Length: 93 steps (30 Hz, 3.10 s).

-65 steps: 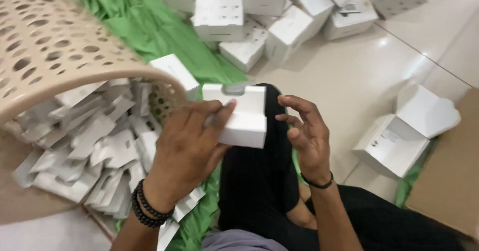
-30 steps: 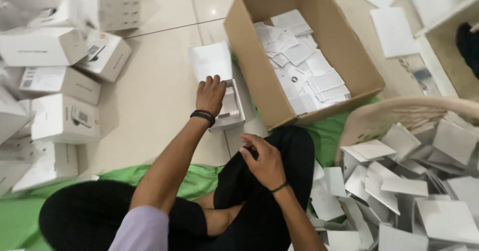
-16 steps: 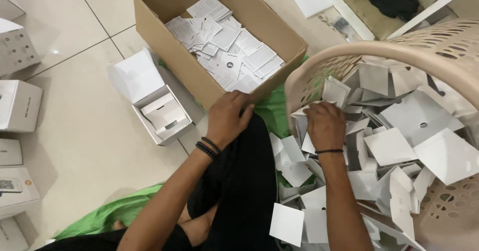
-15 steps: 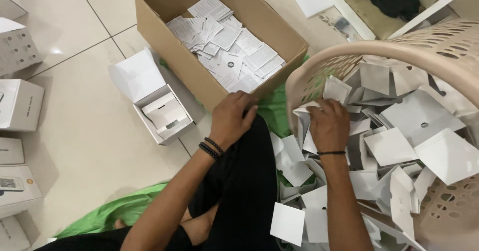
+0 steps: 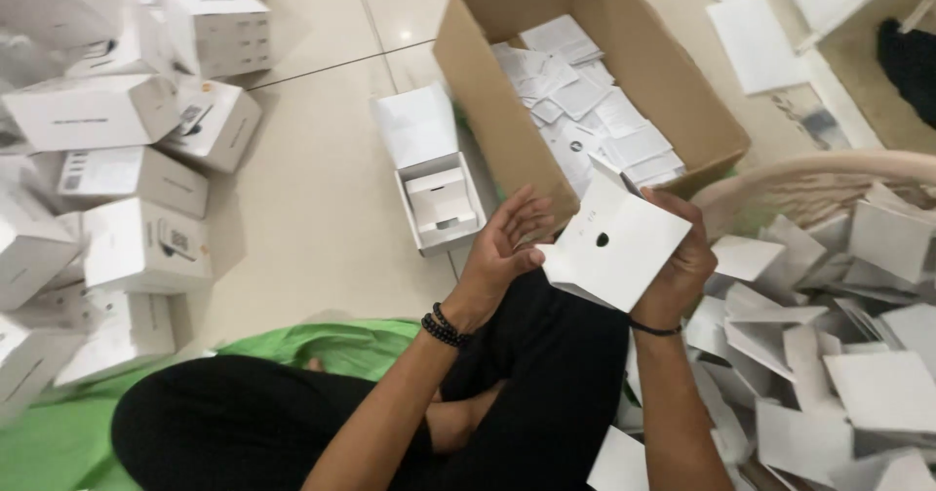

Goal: The person packs instruction manuals or QR code cards into small white electronic device boxes.

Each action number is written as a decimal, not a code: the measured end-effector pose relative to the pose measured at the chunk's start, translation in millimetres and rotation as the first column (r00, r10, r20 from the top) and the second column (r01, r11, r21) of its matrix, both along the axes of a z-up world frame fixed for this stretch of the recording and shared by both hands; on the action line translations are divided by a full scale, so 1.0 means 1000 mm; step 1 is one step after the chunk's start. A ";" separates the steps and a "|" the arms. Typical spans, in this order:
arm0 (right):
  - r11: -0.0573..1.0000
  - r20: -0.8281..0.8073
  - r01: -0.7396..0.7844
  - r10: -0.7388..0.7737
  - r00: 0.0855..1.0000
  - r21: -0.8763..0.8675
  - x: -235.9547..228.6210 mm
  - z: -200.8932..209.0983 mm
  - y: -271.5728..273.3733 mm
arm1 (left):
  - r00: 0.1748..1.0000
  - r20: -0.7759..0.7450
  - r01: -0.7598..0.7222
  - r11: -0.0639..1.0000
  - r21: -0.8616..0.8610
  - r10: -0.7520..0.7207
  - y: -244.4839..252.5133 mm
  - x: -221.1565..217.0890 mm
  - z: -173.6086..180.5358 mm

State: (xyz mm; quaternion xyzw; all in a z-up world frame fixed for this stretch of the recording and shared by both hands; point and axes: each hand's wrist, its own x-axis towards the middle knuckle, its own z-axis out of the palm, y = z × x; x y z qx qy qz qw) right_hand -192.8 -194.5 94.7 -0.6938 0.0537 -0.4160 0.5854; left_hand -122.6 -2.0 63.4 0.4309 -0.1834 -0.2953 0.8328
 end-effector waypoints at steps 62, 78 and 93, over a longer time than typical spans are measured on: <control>0.800 -0.807 -0.583 0.249 0.535 -0.140 0.124 -0.224 0.095 | 0.724 0.213 -0.201 0.094 0.975 -0.656 0.077 0.171 -0.136; 0.766 -0.777 -0.617 0.274 0.567 -0.180 0.124 -0.236 0.097 | 0.650 0.390 -0.496 0.025 0.868 -0.652 0.077 0.117 -0.113; 0.733 -0.732 -0.647 0.321 0.601 -0.210 0.124 -0.249 0.100 | 0.525 0.365 -0.679 -0.120 0.724 -0.769 0.069 0.109 -0.122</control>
